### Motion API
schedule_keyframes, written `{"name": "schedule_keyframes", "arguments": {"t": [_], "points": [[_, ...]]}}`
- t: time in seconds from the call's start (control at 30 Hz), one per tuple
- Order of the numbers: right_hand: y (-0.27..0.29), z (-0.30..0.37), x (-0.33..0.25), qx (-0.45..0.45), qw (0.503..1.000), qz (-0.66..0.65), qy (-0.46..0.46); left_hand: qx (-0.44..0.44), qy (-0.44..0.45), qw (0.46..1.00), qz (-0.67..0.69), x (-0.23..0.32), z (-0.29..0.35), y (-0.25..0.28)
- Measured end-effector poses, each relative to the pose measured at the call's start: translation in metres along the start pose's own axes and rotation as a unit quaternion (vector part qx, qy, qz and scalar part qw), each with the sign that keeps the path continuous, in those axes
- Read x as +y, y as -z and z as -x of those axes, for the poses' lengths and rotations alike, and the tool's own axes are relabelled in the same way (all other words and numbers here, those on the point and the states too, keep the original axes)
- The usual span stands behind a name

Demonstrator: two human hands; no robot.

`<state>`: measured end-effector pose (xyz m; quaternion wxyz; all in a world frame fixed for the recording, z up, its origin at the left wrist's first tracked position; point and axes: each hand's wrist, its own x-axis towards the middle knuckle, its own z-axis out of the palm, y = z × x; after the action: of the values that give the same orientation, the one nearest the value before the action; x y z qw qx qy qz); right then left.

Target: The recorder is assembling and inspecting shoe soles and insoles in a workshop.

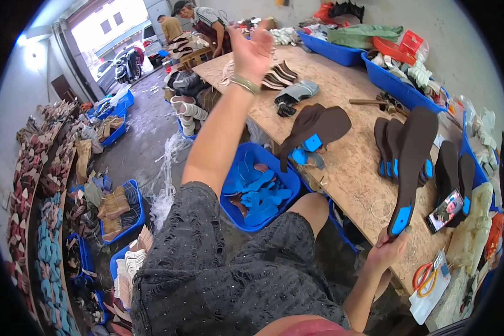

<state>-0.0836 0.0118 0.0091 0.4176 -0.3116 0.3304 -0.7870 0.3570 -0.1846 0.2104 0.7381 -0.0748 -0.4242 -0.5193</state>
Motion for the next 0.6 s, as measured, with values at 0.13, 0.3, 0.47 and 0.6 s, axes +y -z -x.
{"name": "schedule_keyframes", "arguments": {"t": [0.13,0.3,0.47,0.6], "points": [[0.004,0.0,0.014,-0.05,0.998,0.034,0.003,0.035,-0.145,0.97,-0.193,0.023,-0.004,-0.017],[-0.003,0.004,0.016,-0.062,0.997,0.032,-0.036,0.066,-0.047,0.974,-0.214,-0.015,0.042,-0.019],[-0.013,0.005,0.012,-0.036,0.998,0.034,-0.029,-0.154,0.299,0.858,-0.389,-0.126,0.184,-0.037],[-0.014,0.006,0.021,-0.032,0.997,0.053,-0.04,-0.141,0.417,0.893,-0.09,-0.207,0.247,-0.103]]}}
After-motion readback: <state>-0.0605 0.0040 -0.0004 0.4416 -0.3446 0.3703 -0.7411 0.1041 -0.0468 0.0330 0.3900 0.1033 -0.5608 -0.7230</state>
